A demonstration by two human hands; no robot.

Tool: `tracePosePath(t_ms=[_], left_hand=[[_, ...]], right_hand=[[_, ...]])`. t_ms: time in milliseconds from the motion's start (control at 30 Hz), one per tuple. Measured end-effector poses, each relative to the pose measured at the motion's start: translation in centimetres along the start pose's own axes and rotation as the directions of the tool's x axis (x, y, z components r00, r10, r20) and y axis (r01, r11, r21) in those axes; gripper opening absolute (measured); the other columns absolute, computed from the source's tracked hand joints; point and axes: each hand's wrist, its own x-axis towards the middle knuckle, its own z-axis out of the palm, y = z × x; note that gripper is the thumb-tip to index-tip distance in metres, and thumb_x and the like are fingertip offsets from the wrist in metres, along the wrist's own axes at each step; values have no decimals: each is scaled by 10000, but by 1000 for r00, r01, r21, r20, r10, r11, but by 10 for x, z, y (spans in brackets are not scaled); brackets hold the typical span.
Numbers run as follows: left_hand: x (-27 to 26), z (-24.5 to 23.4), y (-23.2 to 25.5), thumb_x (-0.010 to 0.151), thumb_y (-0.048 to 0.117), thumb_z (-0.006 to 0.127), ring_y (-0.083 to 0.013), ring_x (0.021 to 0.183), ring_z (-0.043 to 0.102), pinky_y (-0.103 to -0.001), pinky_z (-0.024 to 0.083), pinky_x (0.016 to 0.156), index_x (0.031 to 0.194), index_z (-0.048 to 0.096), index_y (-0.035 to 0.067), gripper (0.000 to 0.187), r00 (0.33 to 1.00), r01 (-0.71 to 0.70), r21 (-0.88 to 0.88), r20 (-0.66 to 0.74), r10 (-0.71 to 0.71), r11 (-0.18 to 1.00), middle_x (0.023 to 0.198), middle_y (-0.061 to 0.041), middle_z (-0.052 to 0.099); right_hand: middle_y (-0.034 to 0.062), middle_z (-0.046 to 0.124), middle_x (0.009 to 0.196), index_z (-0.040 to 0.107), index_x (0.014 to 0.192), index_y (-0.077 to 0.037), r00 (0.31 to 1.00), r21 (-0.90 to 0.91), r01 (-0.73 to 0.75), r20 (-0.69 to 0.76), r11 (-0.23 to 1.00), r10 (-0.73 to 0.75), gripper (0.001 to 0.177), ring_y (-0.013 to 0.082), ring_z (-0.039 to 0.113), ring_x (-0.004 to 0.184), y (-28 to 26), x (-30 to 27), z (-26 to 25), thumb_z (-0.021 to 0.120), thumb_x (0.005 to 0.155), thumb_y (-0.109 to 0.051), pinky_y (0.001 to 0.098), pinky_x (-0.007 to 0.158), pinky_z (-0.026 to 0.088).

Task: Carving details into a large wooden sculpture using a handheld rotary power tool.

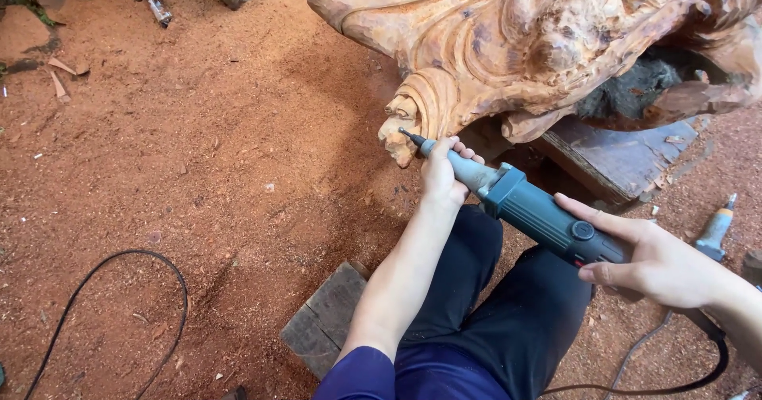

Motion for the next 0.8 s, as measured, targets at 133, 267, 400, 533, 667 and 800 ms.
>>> tracePosePath(t_ms=[133,267,400,533,667,800], left_hand=[[3,0,-3,816,11,630,-160,561,509,-377,506,528,727,487,80,182,1000,7,-7,6,-6,1000,628,-47,461],[8,1,-4,828,28,627,-168,562,510,-380,525,544,717,491,82,183,1000,11,-15,-1,-11,1000,632,-42,467],[15,1,-2,847,26,621,-169,573,521,-386,531,544,803,519,46,113,1000,-3,-49,-6,3,999,641,-56,478],[16,2,3,828,22,605,-176,587,508,-379,527,543,719,493,64,162,1000,-5,-61,-16,4,998,625,-68,455],[9,7,2,845,29,604,-175,587,512,-378,534,542,749,501,59,144,1000,14,-66,-22,-15,998,629,-66,464],[5,7,-2,835,24,608,-171,578,526,-389,543,535,789,524,56,101,1000,0,-51,6,1,999,638,-59,479]], right_hand=[[187,570,639,476,1624,-457,999,83,-43,15,996,42,1056,268,443,481,3,2,-4,822,798,103,377,460,378],[126,603,667,464,1626,-432,998,-68,60,2,996,-60,1069,221,430,499,5,8,-10,882,757,30,341,479,394],[127,623,698,486,1619,-453,1000,-75,22,1,997,-22,1047,217,398,525,-11,9,-12,868,778,41,332,497,369],[147,693,759,476,1616,-479,999,-104,-36,-11,994,35,1045,237,451,505,-32,6,-12,858,794,41,345,490,388],[67,724,873,464,1613,-478,1000,-191,-15,-11,981,13,1037,217,444,549,-23,9,-18,876,777,-25,322,537,401],[49,790,1026,478,1627,-420,1000,-106,-19,-13,994,17,1050,223,561,712,-15,9,-19,869,771,46,336,668,505]])
